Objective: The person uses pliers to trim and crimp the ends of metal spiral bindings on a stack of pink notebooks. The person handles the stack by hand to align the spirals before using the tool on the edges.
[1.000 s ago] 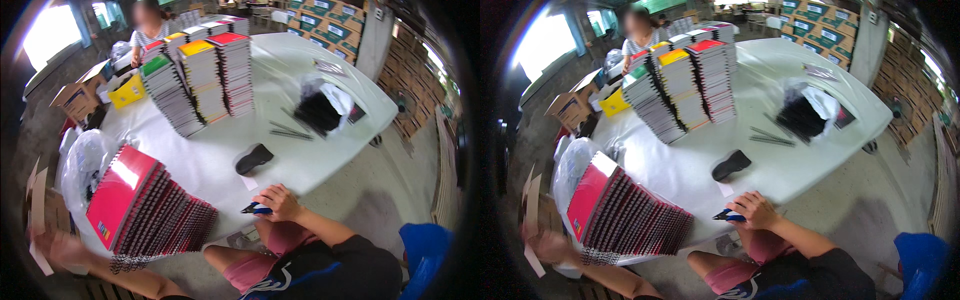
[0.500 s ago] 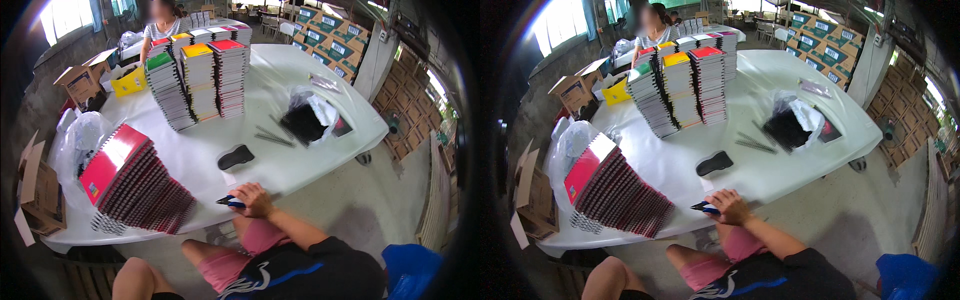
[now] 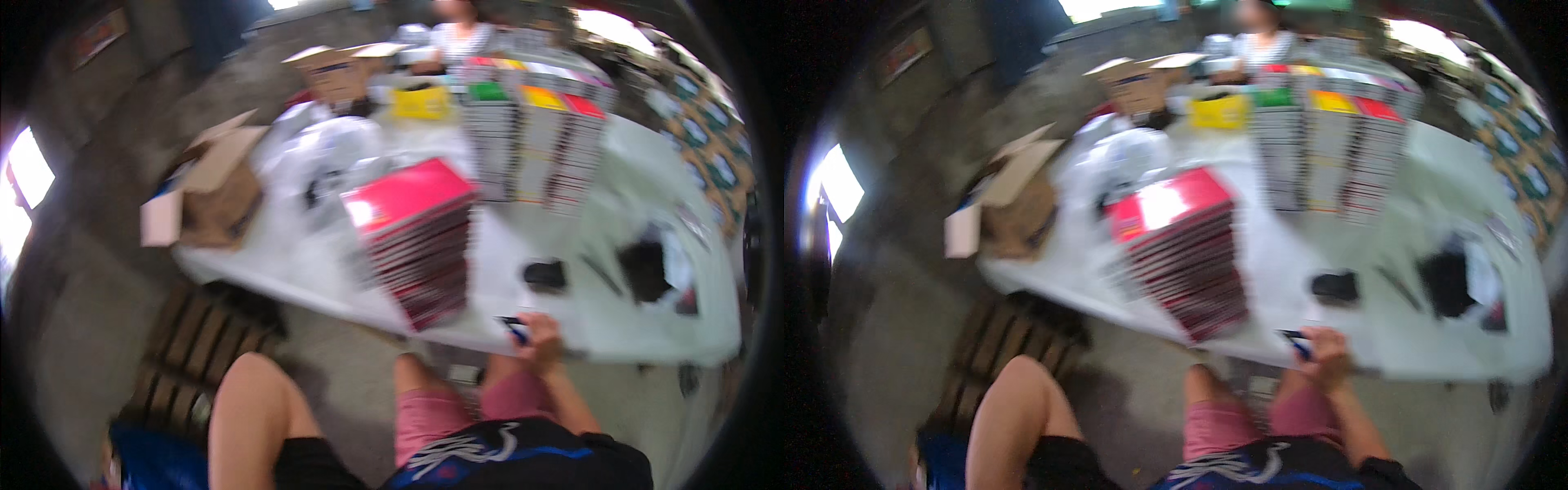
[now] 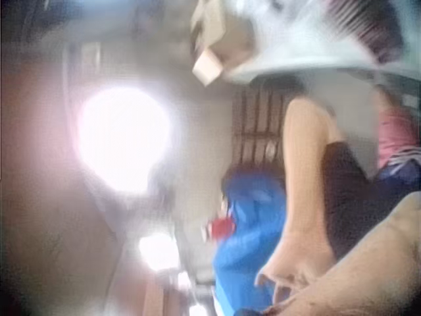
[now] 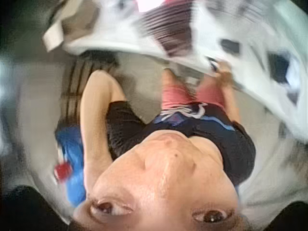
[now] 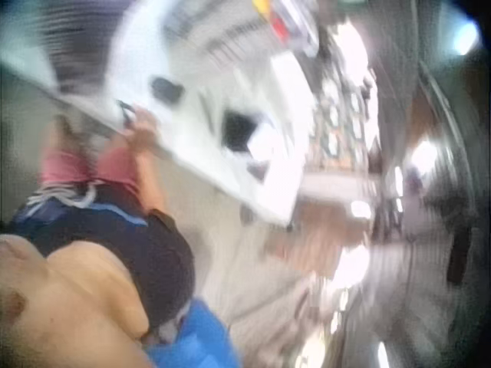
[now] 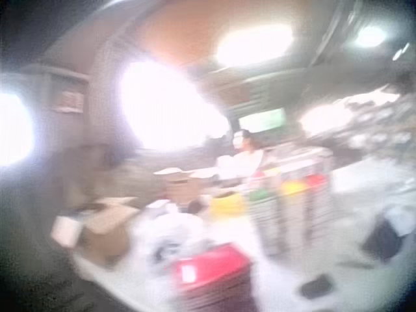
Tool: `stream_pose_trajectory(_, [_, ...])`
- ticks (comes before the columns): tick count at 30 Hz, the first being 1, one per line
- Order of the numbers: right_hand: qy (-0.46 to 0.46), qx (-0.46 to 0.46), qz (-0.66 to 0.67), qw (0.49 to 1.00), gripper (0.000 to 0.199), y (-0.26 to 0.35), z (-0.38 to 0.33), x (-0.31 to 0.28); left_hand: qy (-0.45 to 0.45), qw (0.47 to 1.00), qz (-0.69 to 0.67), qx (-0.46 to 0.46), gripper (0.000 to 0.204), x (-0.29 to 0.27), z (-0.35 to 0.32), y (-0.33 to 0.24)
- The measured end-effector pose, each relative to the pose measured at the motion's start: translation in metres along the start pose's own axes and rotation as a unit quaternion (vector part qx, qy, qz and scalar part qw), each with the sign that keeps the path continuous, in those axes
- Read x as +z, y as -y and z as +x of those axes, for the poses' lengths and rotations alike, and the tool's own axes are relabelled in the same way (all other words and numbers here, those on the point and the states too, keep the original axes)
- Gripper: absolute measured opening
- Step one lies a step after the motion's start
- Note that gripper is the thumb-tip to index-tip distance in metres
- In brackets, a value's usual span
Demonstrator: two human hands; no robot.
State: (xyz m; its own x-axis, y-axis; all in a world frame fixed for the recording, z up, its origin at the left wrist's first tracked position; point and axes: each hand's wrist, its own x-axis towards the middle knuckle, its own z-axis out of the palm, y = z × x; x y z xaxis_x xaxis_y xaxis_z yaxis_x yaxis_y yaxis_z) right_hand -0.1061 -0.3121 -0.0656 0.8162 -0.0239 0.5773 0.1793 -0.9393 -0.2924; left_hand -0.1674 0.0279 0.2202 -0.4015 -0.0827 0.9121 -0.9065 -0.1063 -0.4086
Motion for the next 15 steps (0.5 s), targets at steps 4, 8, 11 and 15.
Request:
stream_pose_trajectory(4, [0.016,0.021,-0.049,0.998,0.038,-0.001,-0.004,-0.005,-0.032,0.999,0.017,-0.04,0.037,0.002,-0.01,-0.003])
stream_pose_trajectory(8, [0.022,0.022,-0.02,0.999,0.037,-0.003,-0.008,0.001,-0.049,0.996,0.067,-0.035,0.038,-0.01,0.003,-0.033])
stream_pose_trajectory(11, [0.004,0.003,-0.032,0.999,0.038,-0.007,-0.012,0.008,-0.05,0.993,0.096,-0.037,0.039,-0.014,0.009,-0.052])
stream_pose_trajectory(15, [0.033,0.016,-0.022,0.999,0.036,0.0,-0.009,-0.001,-0.042,0.991,0.123,-0.038,0.04,-0.012,0.016,-0.063])
